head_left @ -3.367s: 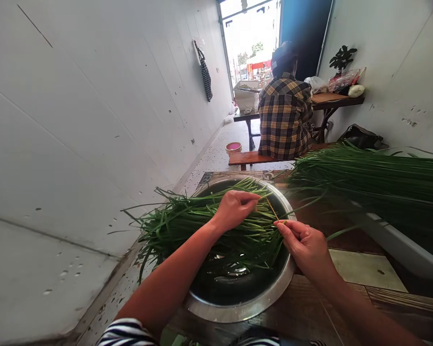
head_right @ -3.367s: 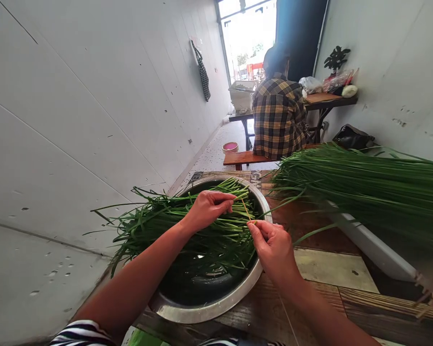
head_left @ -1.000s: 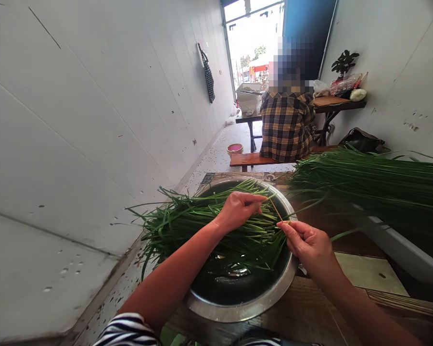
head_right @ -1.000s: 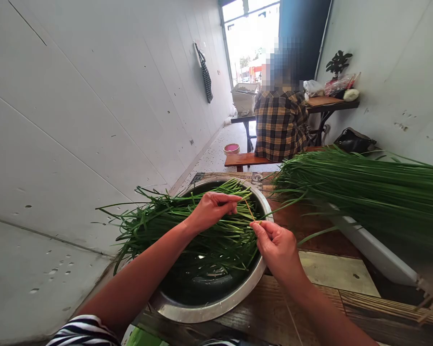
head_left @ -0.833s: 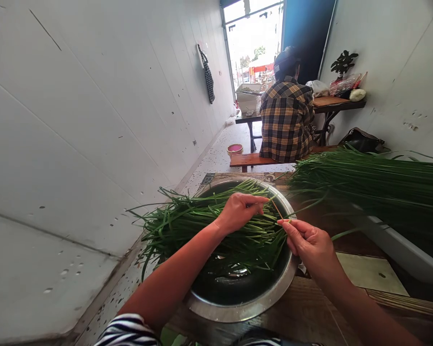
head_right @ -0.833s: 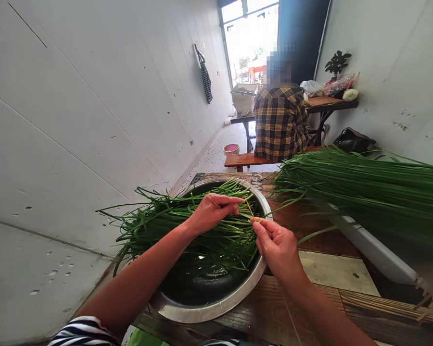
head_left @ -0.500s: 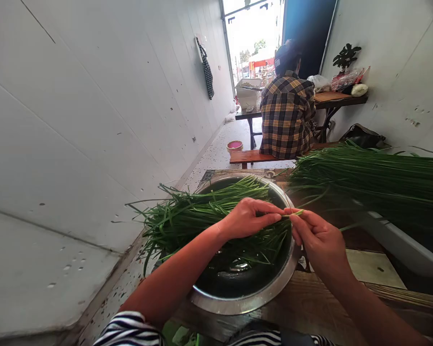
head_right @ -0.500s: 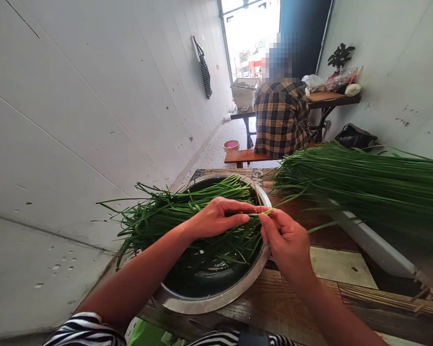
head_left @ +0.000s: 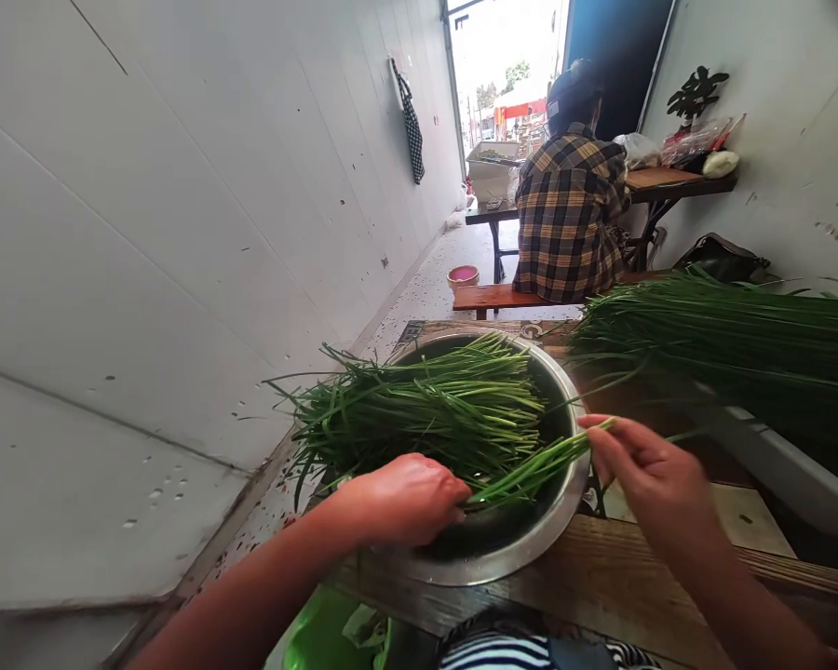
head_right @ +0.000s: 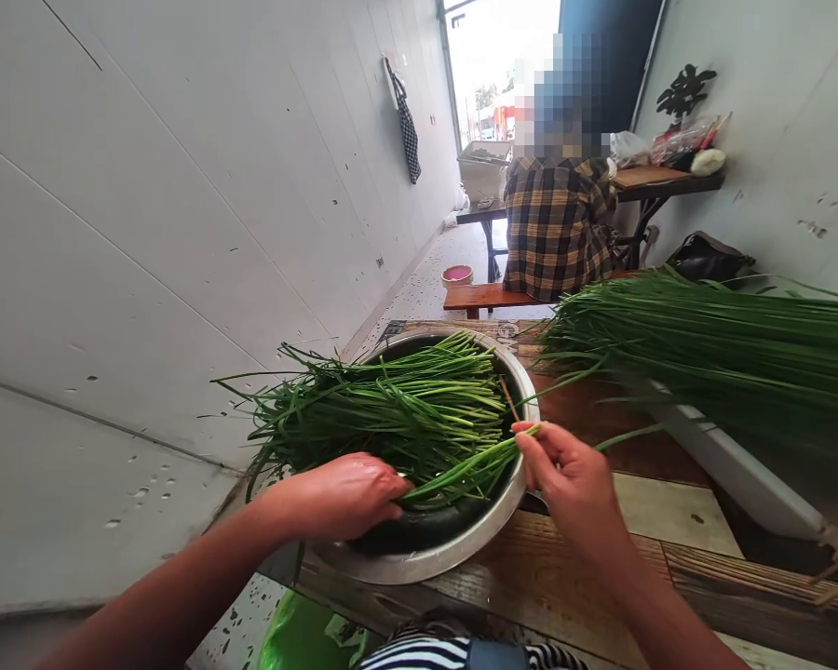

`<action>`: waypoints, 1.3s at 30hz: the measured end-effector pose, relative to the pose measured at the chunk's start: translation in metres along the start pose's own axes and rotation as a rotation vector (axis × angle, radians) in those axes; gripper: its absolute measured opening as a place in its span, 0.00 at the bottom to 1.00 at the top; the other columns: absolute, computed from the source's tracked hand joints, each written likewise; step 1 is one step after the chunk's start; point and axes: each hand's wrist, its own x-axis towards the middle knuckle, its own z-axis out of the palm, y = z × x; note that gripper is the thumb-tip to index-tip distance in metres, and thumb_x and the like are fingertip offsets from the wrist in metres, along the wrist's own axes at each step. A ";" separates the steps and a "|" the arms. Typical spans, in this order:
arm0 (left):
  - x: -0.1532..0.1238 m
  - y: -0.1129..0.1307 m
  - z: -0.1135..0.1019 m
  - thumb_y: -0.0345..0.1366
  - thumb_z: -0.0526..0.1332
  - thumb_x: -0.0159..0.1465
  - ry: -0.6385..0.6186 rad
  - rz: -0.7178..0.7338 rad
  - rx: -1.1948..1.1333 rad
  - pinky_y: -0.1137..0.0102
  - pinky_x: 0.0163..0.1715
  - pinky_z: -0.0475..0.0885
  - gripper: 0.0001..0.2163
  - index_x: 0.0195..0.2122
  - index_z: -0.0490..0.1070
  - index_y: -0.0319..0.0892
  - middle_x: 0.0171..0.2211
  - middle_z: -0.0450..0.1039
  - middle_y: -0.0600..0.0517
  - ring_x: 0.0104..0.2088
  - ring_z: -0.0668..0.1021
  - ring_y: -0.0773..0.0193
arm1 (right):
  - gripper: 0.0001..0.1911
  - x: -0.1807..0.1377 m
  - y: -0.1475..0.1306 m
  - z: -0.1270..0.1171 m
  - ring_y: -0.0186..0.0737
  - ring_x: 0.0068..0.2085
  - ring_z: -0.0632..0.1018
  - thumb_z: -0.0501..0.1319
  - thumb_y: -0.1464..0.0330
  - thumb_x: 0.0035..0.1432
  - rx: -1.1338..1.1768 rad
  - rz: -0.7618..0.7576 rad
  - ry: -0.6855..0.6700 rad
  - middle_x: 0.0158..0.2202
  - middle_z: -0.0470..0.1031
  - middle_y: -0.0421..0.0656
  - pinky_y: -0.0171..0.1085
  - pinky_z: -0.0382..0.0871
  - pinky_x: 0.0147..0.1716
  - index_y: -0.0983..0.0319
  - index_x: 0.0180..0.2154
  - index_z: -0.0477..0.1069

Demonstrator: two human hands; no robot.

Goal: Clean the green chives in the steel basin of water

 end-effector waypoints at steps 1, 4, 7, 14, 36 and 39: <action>-0.002 -0.006 0.006 0.35 0.57 0.61 -0.011 -0.046 0.017 0.70 0.33 0.69 0.08 0.34 0.75 0.40 0.32 0.78 0.46 0.34 0.79 0.58 | 0.19 0.000 0.005 0.005 0.37 0.22 0.70 0.57 0.54 0.57 -0.051 -0.026 -0.021 0.18 0.70 0.40 0.35 0.62 0.22 0.62 0.36 0.78; -0.011 -0.017 0.008 0.37 0.61 0.60 0.060 -0.049 -0.021 0.70 0.40 0.70 0.09 0.38 0.76 0.40 0.37 0.78 0.45 0.40 0.78 0.58 | 0.18 0.000 0.018 0.013 0.41 0.29 0.73 0.56 0.56 0.58 -0.229 -0.162 -0.055 0.26 0.77 0.43 0.38 0.64 0.31 0.61 0.33 0.78; -0.010 -0.021 -0.006 0.39 0.59 0.62 0.194 0.088 -0.083 0.71 0.45 0.69 0.11 0.43 0.75 0.43 0.42 0.77 0.47 0.43 0.77 0.61 | 0.17 0.001 0.025 0.014 0.41 0.28 0.72 0.55 0.58 0.60 -0.357 -0.267 -0.077 0.24 0.75 0.42 0.39 0.62 0.32 0.60 0.31 0.78; 0.069 -0.027 -0.027 0.32 0.53 0.64 0.493 0.008 0.130 0.65 0.45 0.66 0.12 0.34 0.77 0.41 0.33 0.76 0.46 0.39 0.76 0.60 | 0.17 0.003 0.030 0.015 0.40 0.28 0.71 0.55 0.59 0.61 -0.410 -0.300 -0.070 0.23 0.74 0.42 0.38 0.61 0.31 0.61 0.33 0.78; 0.097 -0.020 -0.034 0.35 0.57 0.59 0.685 -0.087 -1.016 0.75 0.23 0.63 0.12 0.41 0.74 0.35 0.28 0.75 0.51 0.20 0.67 0.73 | 0.17 0.017 0.012 0.027 0.40 0.30 0.75 0.55 0.59 0.58 -0.106 -0.135 -0.102 0.28 0.80 0.42 0.37 0.65 0.32 0.61 0.30 0.77; 0.098 -0.020 -0.033 0.38 0.61 0.57 0.714 -0.102 -1.115 0.76 0.21 0.59 0.13 0.38 0.76 0.35 0.27 0.73 0.52 0.19 0.64 0.75 | 0.17 0.017 0.015 0.027 0.41 0.31 0.74 0.54 0.59 0.59 -0.121 -0.109 -0.109 0.28 0.80 0.41 0.37 0.65 0.33 0.61 0.31 0.77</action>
